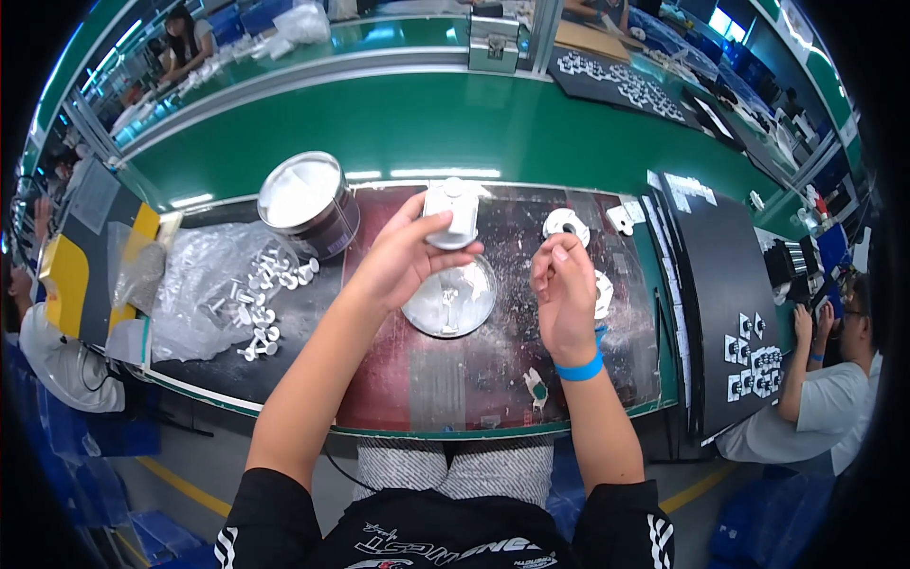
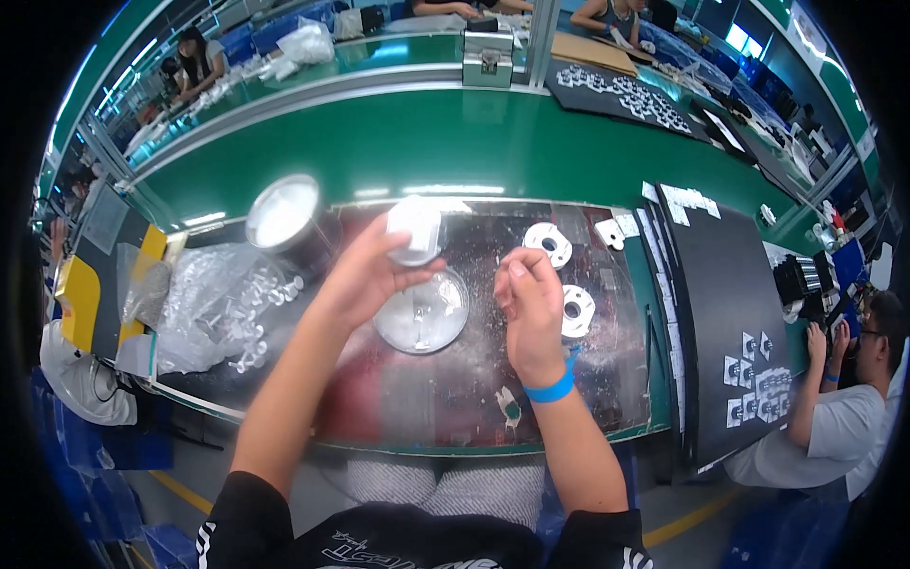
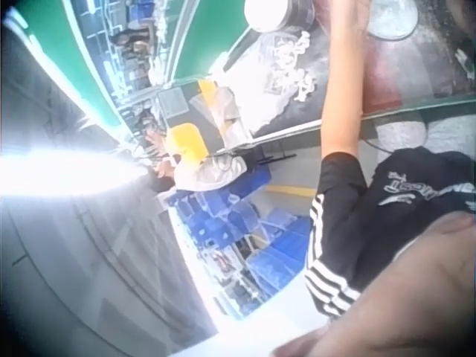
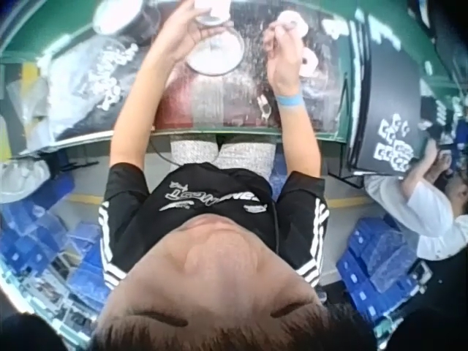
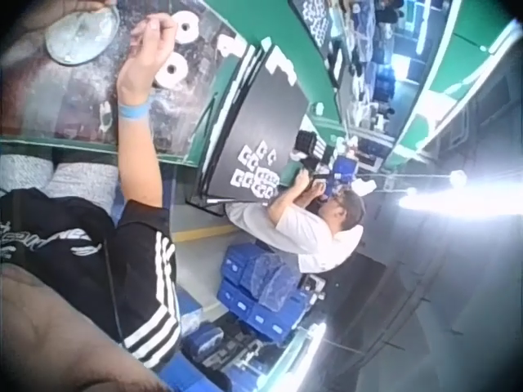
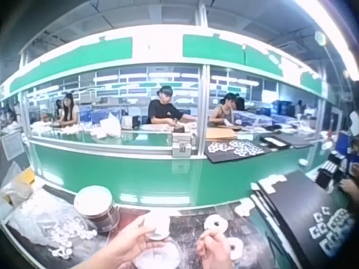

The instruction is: Assembling small plastic clips and components into circular white lighting fixture housings at a factory workbench.

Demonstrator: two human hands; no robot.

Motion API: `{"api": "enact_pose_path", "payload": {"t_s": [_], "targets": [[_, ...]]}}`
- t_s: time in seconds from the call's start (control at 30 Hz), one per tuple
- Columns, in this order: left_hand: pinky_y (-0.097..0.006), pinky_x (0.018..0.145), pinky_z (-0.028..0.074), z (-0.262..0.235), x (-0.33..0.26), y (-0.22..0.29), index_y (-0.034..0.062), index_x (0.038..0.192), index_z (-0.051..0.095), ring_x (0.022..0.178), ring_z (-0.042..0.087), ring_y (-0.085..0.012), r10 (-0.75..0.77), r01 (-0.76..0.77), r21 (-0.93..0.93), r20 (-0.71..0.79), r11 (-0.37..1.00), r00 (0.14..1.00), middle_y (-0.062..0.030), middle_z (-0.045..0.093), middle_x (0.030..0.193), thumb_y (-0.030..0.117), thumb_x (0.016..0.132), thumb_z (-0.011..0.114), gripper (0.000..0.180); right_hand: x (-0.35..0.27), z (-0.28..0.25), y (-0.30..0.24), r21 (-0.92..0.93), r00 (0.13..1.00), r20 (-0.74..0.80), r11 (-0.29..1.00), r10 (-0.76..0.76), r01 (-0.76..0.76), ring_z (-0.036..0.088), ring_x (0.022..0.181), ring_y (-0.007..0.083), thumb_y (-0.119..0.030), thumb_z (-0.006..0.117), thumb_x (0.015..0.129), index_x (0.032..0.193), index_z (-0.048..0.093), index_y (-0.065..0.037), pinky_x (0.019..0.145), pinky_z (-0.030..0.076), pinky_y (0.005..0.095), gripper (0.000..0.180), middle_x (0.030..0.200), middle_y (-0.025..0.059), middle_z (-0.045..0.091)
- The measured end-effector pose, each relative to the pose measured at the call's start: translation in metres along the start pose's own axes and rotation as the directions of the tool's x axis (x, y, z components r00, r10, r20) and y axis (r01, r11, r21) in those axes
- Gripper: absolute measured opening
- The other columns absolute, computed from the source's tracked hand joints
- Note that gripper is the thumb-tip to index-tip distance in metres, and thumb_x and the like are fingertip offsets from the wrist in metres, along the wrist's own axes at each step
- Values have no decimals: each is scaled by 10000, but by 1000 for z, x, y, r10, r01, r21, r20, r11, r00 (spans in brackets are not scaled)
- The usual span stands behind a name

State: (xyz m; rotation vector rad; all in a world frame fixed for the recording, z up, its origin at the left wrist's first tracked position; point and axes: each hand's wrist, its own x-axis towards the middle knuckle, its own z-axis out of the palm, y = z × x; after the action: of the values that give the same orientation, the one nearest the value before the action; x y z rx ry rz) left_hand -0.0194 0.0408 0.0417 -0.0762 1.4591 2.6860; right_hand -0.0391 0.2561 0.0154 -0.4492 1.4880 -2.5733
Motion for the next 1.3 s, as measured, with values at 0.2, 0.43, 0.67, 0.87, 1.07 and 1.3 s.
{"api": "enact_pose_path", "payload": {"t_s": [0.2,0.43,0.67,0.87,1.07,1.3], "targets": [[-365,821,521,-22,124,0,-35,1299,484,968,655,-239,185,2,578,-264,816,947,-159,655,1094,261,823,763,626,-4,-1,2,24,999,-37,1000,-2,3,432,654,57,-160,531,961,1010,540,-74,570,324,195,99,746,-18,517],[-363,702,537,-62,226,-19,-33,931,688,749,686,-250,276,147,851,-319,504,906,-163,704,874,353,758,795,436,-3,-3,15,6,1000,-15,1000,-14,14,470,661,39,-165,567,947,1009,564,-89,579,325,192,97,738,-30,531],[-459,973,423,-40,214,-17,56,1221,612,1142,514,-380,721,325,939,-146,-115,677,-202,605,1155,427,881,632,504,-4,1,13,-21,997,-28,997,-74,73,440,650,36,-168,551,958,970,563,-75,583,329,204,95,723,-34,526],[-423,1102,341,47,161,-21,90,1361,496,1280,441,-352,-84,-548,836,549,33,832,-204,485,1369,342,734,797,740,-29,1,-3,-342,888,167,820,-428,460,465,596,75,-196,569,901,912,589,-29,549,382,236,169,740,18,563],[-423,1082,370,76,143,-65,50,1336,502,1245,476,-366,-185,-728,683,725,63,664,-199,537,1307,271,674,824,768,-28,11,-5,-336,825,261,754,-502,564,473,558,83,-179,602,858,887,613,-29,503,371,241,153,725,38,577],[-350,774,541,72,96,-35,11,1181,478,964,642,-235,160,-350,798,312,491,936,-178,629,1056,285,739,844,636,-28,6,-3,-375,853,221,766,-473,522,473,543,59,-106,577,869,897,610,-33,503,363,233,84,687,18,564]]}}
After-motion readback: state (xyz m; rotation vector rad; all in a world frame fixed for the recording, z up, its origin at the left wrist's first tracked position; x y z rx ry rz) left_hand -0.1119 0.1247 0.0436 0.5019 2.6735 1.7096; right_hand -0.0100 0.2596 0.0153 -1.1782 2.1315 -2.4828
